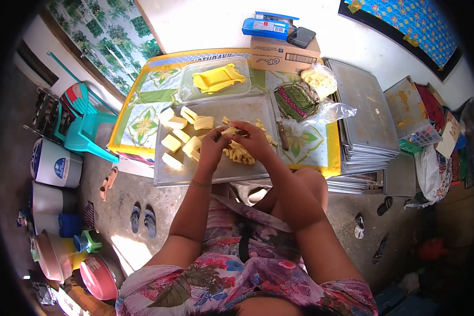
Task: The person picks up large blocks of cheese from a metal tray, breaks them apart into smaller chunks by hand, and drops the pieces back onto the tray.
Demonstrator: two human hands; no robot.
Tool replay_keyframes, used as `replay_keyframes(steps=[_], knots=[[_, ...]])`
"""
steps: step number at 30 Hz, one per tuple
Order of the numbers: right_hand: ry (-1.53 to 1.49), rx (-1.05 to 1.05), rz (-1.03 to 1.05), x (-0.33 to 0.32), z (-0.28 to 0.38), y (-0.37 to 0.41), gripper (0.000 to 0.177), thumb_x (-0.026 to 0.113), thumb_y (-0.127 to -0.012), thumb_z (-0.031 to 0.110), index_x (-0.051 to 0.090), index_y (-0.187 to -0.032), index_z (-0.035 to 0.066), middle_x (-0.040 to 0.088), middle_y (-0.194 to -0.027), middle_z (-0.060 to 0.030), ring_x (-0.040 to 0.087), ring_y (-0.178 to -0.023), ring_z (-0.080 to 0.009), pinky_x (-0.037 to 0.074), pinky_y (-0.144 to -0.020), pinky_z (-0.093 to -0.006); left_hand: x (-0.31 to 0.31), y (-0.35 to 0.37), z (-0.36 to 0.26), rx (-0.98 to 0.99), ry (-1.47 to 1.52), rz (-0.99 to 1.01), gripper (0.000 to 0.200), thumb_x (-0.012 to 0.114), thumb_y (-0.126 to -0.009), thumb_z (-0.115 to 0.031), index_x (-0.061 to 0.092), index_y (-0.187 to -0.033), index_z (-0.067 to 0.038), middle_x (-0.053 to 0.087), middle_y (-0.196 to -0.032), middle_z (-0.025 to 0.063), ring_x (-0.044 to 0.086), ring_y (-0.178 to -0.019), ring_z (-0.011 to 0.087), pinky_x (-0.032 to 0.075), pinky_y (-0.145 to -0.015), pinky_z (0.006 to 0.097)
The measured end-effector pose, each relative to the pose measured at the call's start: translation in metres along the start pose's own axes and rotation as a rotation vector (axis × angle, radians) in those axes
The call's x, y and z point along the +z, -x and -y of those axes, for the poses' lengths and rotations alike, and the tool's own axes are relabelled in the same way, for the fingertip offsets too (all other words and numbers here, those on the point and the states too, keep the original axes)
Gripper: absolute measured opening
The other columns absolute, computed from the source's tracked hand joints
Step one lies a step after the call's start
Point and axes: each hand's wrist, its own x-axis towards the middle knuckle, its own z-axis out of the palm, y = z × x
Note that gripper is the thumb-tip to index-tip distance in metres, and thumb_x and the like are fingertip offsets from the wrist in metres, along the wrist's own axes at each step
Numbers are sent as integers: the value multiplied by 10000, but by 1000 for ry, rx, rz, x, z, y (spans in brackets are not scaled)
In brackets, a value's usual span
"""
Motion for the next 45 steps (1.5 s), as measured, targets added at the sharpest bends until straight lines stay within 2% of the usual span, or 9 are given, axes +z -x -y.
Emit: replay_keyframes(steps=[3,12,15,18,24,27,30,39,45], knots=[[38,-41,-35,-1,0,0,403,674,-773,14,567,-1161,10,638,-946,-89,617,-830,-132,506,-744,-266,2,1,2,-2,1,-14,351,668,-839,-158,582,-1125,27,642,-886,61,576,-701,82,482,-622,210],[109,-61,-88,4,4,2,288,727,-734,59,583,-977,8,609,-864,-60,576,-745,-104,480,-680,-247,6,4,1,0,-2,-59,383,692,-824,-202,586,-1110,29,630,-814,49,557,-645,75,461,-582,197],[204,-120,-93,3,-1,2,294,749,-739,86,592,-979,22,580,-841,-12,522,-710,-59,450,-640,-219,6,5,2,-2,-14,-75,379,690,-825,-206,586,-1104,30,627,-802,47,556,-639,74,459,-579,196],[198,-110,-107,4,-2,1,290,751,-735,79,586,-965,18,566,-798,-4,493,-673,-55,433,-619,-212,6,5,2,-13,-8,-92,385,688,-827,-214,580,-1103,32,621,-792,44,554,-633,73,457,-577,197],[86,-73,-81,2,-3,0,278,737,-750,71,576,-967,7,597,-826,-19,555,-730,-56,453,-658,-208,8,5,3,-30,86,-101,351,666,-846,-224,576,-1076,25,613,-783,34,554,-624,71,460,-574,196],[-139,96,-3,-2,6,2,258,724,-752,52,585,-963,3,605,-882,-31,574,-766,-84,485,-682,-225,7,5,3,-50,140,-96,318,651,-858,-220,580,-1058,17,611,-782,29,556,-623,69,465,-574,196],[-385,194,41,-3,15,2,273,700,-788,55,584,-1028,-4,611,-882,-27,600,-780,-93,517,-720,-240,8,5,0,-64,168,-119,305,648,-861,-221,582,-1052,7,607,-779,21,555,-622,69,468,-574,198],[-425,175,44,-4,4,0,241,664,-813,46,585,-1036,-3,613,-907,-51,607,-821,-106,532,-728,-242,7,4,0,-76,363,-145,246,633,-872,-193,576,-1039,-21,608,-840,26,573,-703,85,487,-600,214],[-330,157,0,-3,2,1,213,637,-817,39,590,-1019,-8,608,-891,-41,597,-756,-87,507,-672,-217,14,6,-4,-62,378,-95,229,614,-885,-193,561,-1054,-47,611,-890,24,589,-767,102,503,-656,236]])
